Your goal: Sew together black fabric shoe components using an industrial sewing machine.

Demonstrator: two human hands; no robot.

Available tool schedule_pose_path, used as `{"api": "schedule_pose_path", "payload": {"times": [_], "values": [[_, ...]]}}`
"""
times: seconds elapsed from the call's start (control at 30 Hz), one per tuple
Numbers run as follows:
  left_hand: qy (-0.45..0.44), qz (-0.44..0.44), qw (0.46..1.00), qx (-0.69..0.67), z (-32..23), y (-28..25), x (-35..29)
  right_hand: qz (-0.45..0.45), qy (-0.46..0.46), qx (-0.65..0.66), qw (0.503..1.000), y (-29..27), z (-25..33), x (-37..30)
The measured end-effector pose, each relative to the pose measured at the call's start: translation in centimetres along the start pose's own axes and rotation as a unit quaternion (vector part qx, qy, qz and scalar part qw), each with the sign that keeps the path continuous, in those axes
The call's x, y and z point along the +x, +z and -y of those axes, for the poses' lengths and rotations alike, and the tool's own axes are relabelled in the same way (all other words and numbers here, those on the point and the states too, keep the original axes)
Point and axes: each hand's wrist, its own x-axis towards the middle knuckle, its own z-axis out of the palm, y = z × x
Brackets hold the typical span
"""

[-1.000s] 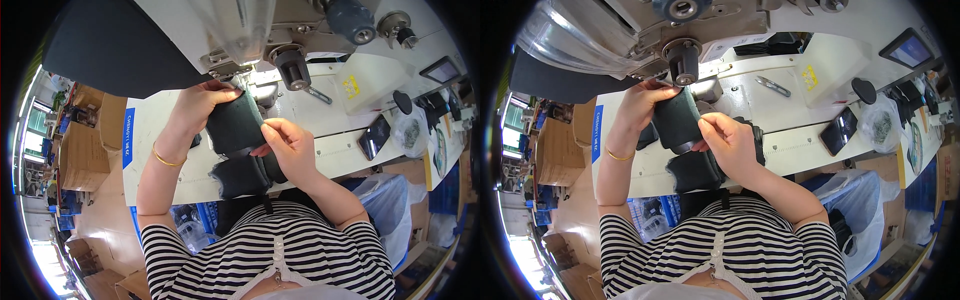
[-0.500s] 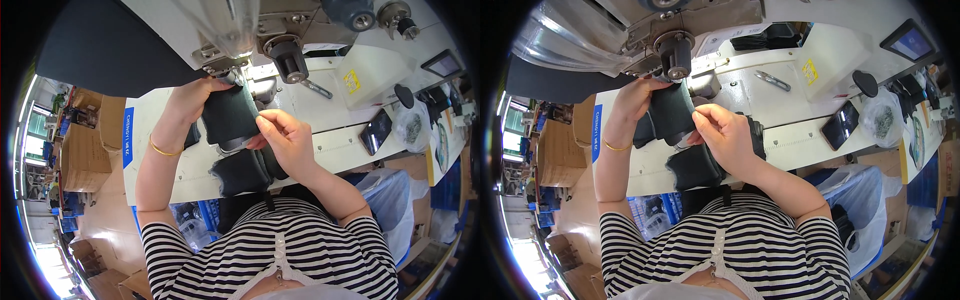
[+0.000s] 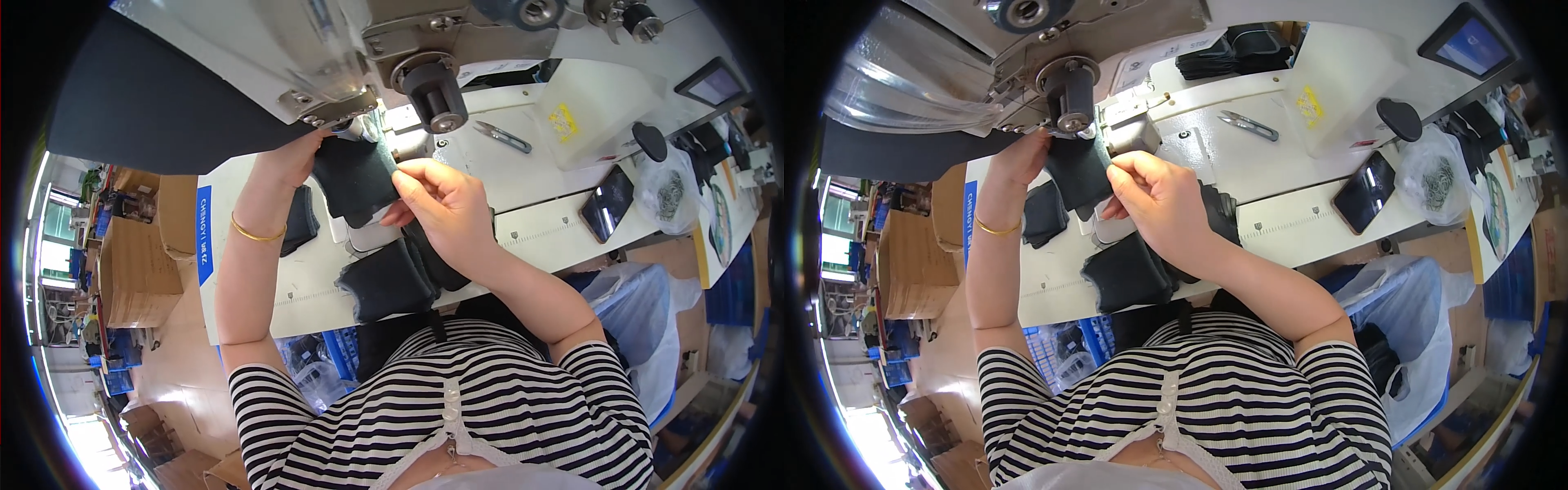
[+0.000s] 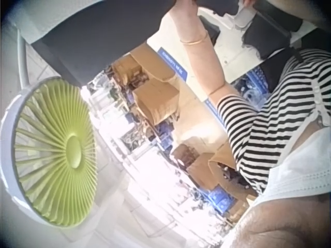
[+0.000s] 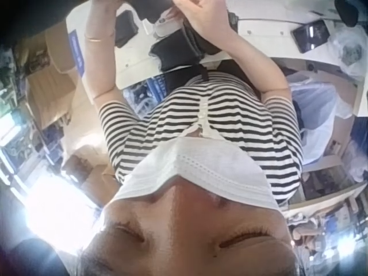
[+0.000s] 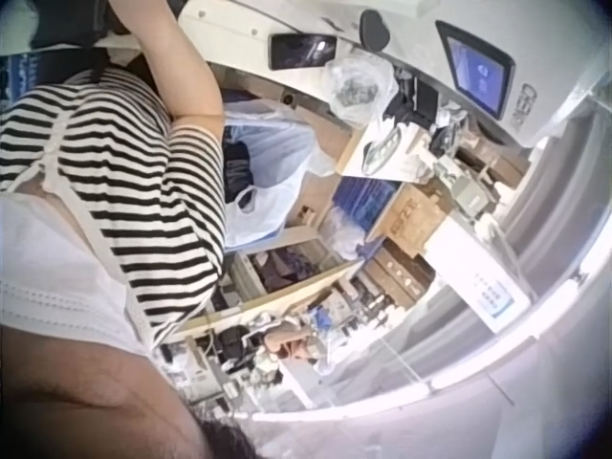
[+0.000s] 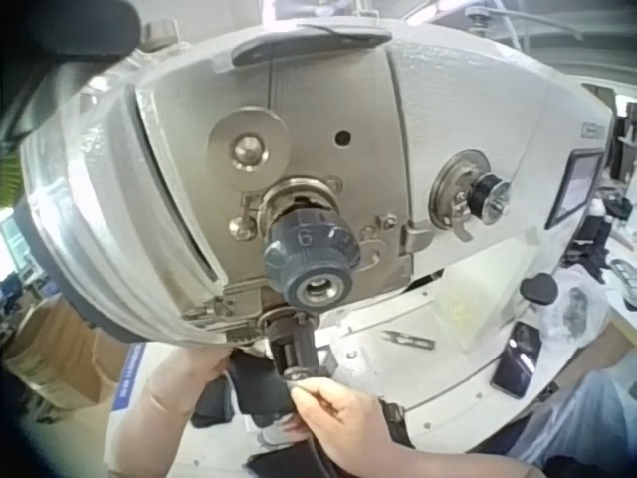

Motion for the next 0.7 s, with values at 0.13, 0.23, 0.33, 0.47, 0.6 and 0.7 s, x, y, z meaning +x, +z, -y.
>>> {"api": "schedule_pose_path", "payload": {"times": [0.13, 0.23, 0.33, 0.47, 0.6, 0.7], "values": [[0.044, 0.006, 0.999, 0.012, -0.1, 0.6, 0.3, -0.003, -0.004, -0.002, 1.000, 0.2, 0.0, 0.4], [0.107, -0.051, 0.979, 0.167, 0.5, 1.3, -0.2, -0.007, -0.001, 0.003, 1.000, 0.4, -0.1, 0.5], [0.302, -0.173, 0.838, 0.421, 1.5, 2.9, -3.4, -0.009, -0.005, 0.013, 1.000, 0.4, -0.2, 0.7], [0.375, -0.071, 0.832, 0.402, 1.5, 6.6, -7.9, -0.018, -0.007, -0.021, 1.000, 0.1, -0.1, 0.5], [0.360, -0.078, 0.832, 0.416, 1.6, 6.3, -8.1, -0.025, -0.093, -0.057, 0.994, 0.2, -1.1, 0.0], [0.273, -0.073, 0.911, 0.299, 1.9, 5.7, -7.9, -0.004, -0.093, -0.074, 0.993, -0.1, -0.8, -0.2]]}}
